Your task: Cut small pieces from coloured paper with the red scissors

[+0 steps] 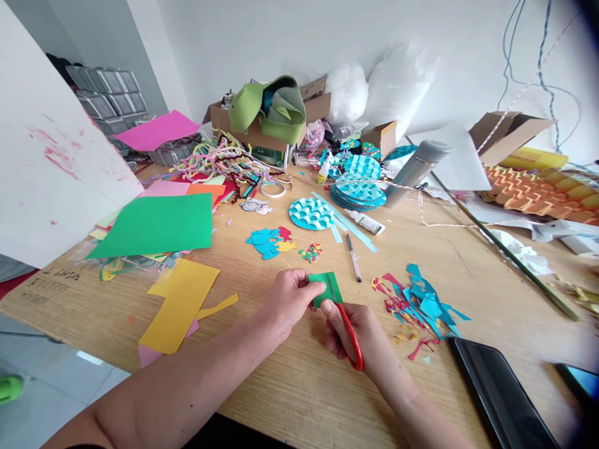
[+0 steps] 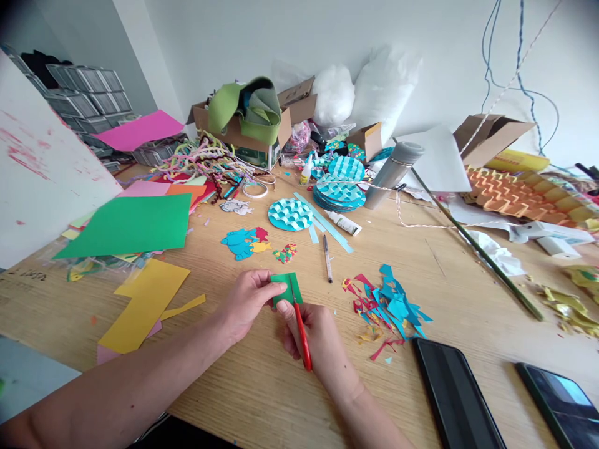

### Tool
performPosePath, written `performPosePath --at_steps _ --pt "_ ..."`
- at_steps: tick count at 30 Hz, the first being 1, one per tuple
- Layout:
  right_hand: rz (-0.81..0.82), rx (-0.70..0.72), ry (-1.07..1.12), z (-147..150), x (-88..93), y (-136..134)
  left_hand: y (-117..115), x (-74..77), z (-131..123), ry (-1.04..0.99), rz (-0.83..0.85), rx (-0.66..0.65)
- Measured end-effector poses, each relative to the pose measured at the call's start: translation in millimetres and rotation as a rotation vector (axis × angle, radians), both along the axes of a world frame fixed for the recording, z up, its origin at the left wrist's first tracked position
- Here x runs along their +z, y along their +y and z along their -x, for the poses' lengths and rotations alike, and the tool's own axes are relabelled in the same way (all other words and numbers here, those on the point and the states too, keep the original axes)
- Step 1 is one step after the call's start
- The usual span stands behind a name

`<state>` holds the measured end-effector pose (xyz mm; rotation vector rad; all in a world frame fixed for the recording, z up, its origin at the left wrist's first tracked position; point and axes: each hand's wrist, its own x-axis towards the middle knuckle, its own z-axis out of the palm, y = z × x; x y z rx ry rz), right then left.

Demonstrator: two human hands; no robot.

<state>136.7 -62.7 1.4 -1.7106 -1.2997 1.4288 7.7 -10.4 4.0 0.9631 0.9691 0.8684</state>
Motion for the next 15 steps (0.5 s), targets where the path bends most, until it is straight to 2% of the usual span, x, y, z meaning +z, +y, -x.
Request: performPosePath --at_steps 8,15 --pt "0.014 0.000 -0.015 -1.7 -1.8 -0.6 -0.6 -0.8 -0.9 0.019 0.001 0.008" --pt "0.051 -0.017 -0.019 1.0 4.4 -0.2 -0.6 0.3 -0.6 0.013 0.000 0.001"
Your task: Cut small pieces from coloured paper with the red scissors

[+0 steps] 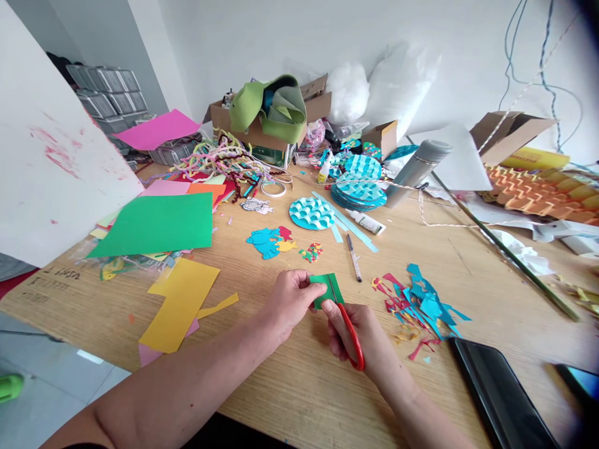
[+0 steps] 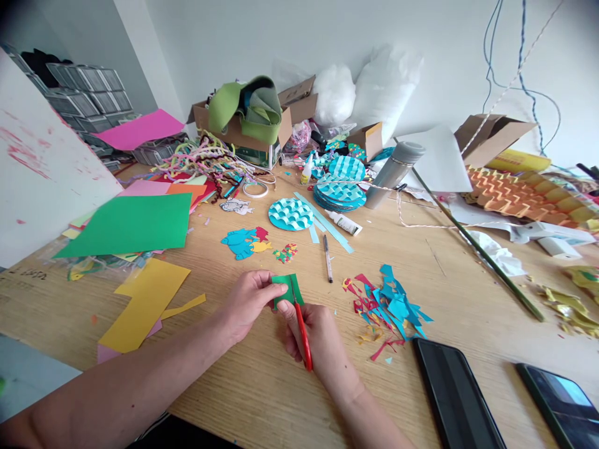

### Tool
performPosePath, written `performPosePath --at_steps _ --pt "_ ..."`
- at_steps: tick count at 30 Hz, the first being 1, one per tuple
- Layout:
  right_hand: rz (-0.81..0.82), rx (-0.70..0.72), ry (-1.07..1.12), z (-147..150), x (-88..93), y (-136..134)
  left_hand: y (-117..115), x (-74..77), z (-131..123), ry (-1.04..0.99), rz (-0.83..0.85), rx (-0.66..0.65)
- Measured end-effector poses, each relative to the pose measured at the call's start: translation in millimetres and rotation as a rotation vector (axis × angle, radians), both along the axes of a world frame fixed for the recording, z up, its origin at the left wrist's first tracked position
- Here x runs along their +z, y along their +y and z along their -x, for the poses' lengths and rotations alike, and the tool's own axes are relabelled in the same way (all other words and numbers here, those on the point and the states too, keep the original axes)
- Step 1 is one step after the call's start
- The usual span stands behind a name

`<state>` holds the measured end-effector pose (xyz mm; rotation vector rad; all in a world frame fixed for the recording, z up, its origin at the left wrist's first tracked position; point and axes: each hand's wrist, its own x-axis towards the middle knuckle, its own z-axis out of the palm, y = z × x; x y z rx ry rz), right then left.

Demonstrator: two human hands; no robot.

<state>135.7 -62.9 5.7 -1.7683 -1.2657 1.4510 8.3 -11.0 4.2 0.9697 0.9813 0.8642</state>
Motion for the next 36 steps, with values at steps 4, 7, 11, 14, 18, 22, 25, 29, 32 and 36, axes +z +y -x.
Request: performPosePath --at_steps 4,7,11,14,18,22,25,29,32,36 --pt "-0.010 -0.003 0.015 -0.2 0.3 -0.3 -0.4 0.6 0.1 0.006 0.013 -0.003" --pt "-0.017 0.004 0.022 -1.2 -1.5 0.0 -1.0 2.1 -0.6 -0.003 0.022 -0.009" --pt "0.005 -0.001 0.021 -1.3 -1.2 0.3 -1.8 4.3 -1.6 -0.012 0.033 -0.009" --pt "0.002 -0.014 0.027 -1.1 0.8 0.0 -1.8 4.5 -1.5 -0.020 0.045 -0.009" --pt "0.000 -0.027 0.023 -2.1 0.5 0.1 -0.4 2.8 0.5 -0.026 0.041 0.004" --pt "-0.044 -0.019 0.033 -3.6 -3.0 1.1 3.5 0.8 3.4 -0.090 0.067 0.055" --pt "-0.080 -0.001 0.029 -4.6 -5.0 1.6 7.2 0.3 5.1 -0.143 0.134 0.103" --pt "-0.120 0.059 -0.021 -6.8 -5.2 2.2 11.9 1.8 7.1 -0.182 0.182 0.158" --pt "-0.120 0.106 -0.067 -8.2 -3.9 2.3 14.6 3.6 8.6 -0.190 0.180 0.190" --pt "-0.111 0.155 -0.094 -7.7 -1.5 1.2 15.2 5.1 9.0 -0.182 0.164 0.190"
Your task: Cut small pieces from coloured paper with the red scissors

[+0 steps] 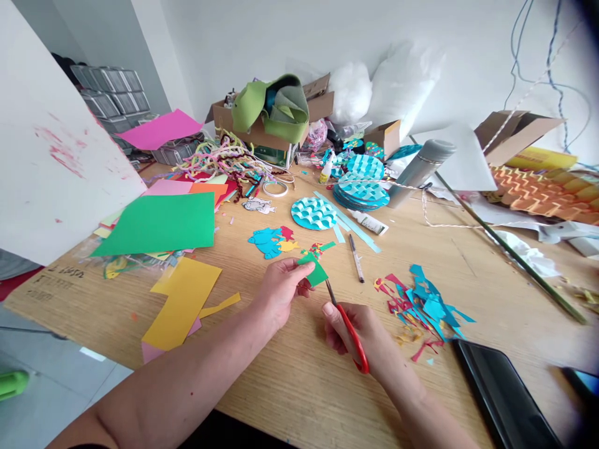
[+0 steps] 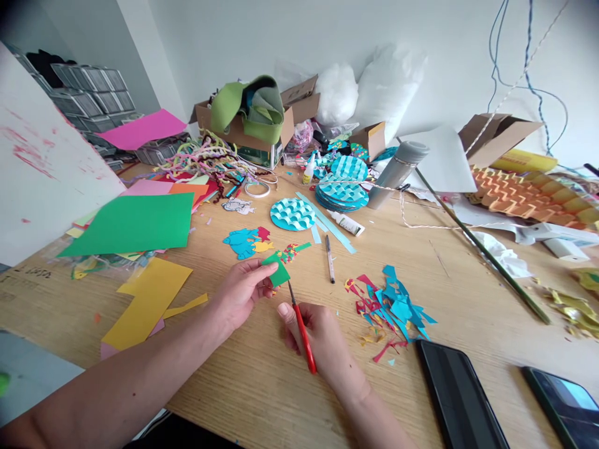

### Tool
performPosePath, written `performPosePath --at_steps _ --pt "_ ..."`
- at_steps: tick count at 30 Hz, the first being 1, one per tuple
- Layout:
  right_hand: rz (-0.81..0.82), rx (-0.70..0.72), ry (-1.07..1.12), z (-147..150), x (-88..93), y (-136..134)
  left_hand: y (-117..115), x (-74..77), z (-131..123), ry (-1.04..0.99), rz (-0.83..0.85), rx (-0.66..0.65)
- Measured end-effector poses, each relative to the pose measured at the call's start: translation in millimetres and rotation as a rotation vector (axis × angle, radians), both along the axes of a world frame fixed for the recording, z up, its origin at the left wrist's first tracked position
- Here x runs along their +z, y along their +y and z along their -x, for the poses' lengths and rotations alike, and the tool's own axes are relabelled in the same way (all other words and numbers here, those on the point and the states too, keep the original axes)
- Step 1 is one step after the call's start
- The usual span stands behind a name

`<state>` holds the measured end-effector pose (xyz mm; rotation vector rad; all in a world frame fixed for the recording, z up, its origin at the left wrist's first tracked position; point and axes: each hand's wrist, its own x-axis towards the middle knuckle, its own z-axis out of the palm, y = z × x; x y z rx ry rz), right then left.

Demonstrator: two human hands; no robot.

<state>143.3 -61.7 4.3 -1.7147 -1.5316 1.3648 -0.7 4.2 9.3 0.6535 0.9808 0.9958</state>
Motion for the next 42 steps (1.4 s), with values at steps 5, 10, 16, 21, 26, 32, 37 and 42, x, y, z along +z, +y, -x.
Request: performPosePath --at_steps 5,10,16,21,26,32,37,42 --pt "0.079 -0.009 0.035 2.4 1.8 -1.9 -2.1 -0.7 -1.2 0.034 -0.055 -0.012" --pt "0.094 -0.024 0.080 4.5 2.6 -1.8 -2.9 -3.0 -1.8 0.058 -0.077 -0.038" --pt "0.111 -0.035 0.081 5.8 3.4 -2.7 -2.7 -3.6 -1.3 0.043 -0.075 -0.037" --pt "0.086 -0.024 0.073 4.7 0.9 -2.8 -3.1 -4.2 -1.7 0.025 -0.083 -0.044" --pt "0.095 -0.022 0.085 4.4 -0.1 -2.0 -4.0 -4.3 -2.2 0.010 -0.089 -0.050" --pt "0.107 -0.028 0.090 5.2 0.9 -1.4 -3.9 -3.7 -2.6 0.008 -0.093 -0.045" --pt "0.106 -0.035 0.097 5.9 1.9 -3.6 -3.8 -3.1 -2.7 0.008 -0.098 -0.048" --pt "0.095 -0.027 0.103 5.4 0.8 -3.3 -3.3 -3.2 -2.1 0.007 -0.090 -0.050"
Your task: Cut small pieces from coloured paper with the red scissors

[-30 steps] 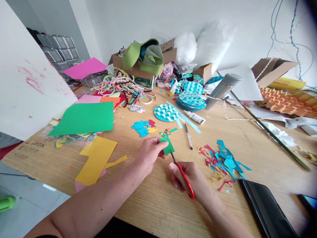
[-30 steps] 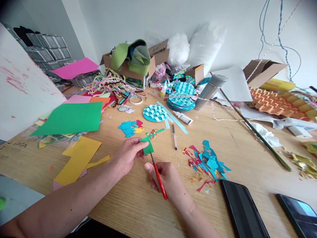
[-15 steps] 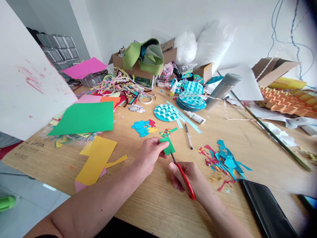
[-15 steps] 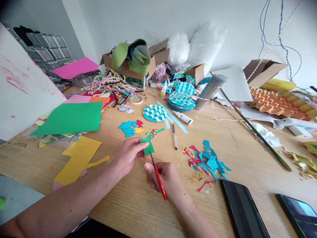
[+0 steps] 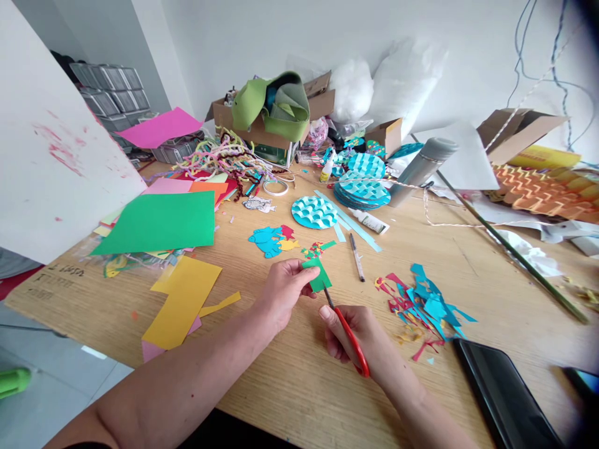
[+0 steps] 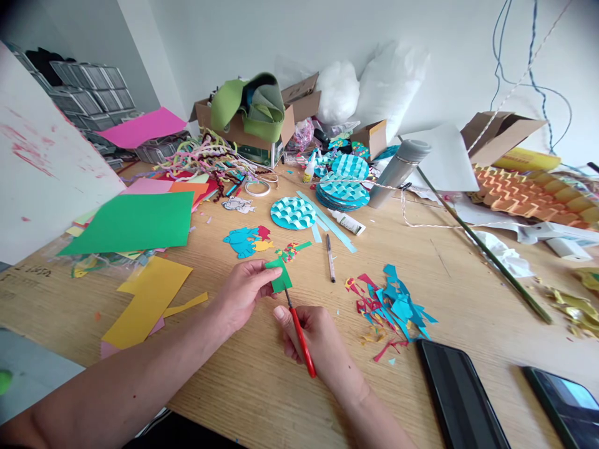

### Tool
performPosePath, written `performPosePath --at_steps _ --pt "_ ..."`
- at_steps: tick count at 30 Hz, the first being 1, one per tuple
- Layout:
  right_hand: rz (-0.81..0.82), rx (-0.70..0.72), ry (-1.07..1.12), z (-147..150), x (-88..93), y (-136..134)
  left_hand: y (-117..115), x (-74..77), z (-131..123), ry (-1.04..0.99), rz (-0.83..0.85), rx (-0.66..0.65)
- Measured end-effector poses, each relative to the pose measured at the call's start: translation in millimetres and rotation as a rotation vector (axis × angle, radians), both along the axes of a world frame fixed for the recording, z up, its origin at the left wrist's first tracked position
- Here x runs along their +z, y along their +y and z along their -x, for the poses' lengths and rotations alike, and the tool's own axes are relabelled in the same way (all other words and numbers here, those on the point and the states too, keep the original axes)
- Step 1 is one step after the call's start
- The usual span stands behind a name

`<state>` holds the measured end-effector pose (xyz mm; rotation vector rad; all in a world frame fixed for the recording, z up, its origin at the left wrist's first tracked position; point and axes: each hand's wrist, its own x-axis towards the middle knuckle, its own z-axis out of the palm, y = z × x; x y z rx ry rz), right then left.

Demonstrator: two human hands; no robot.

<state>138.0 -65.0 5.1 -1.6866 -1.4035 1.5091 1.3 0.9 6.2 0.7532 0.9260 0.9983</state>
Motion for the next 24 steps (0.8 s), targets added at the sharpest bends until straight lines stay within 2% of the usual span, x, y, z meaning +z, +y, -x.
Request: performPosePath --at_steps 9,17,24 --pt "0.023 -0.024 -0.034 2.1 4.5 -0.7 -0.7 1.0 0.1 -0.011 0.013 -0.012" --pt "0.017 -0.063 -0.057 -0.6 2.2 2.0 -0.8 5.0 -0.6 0.018 0.071 -0.081" --pt "-0.012 -0.048 -0.049 -1.4 -0.2 2.6 -2.4 4.3 -1.1 0.076 -0.020 -0.096"
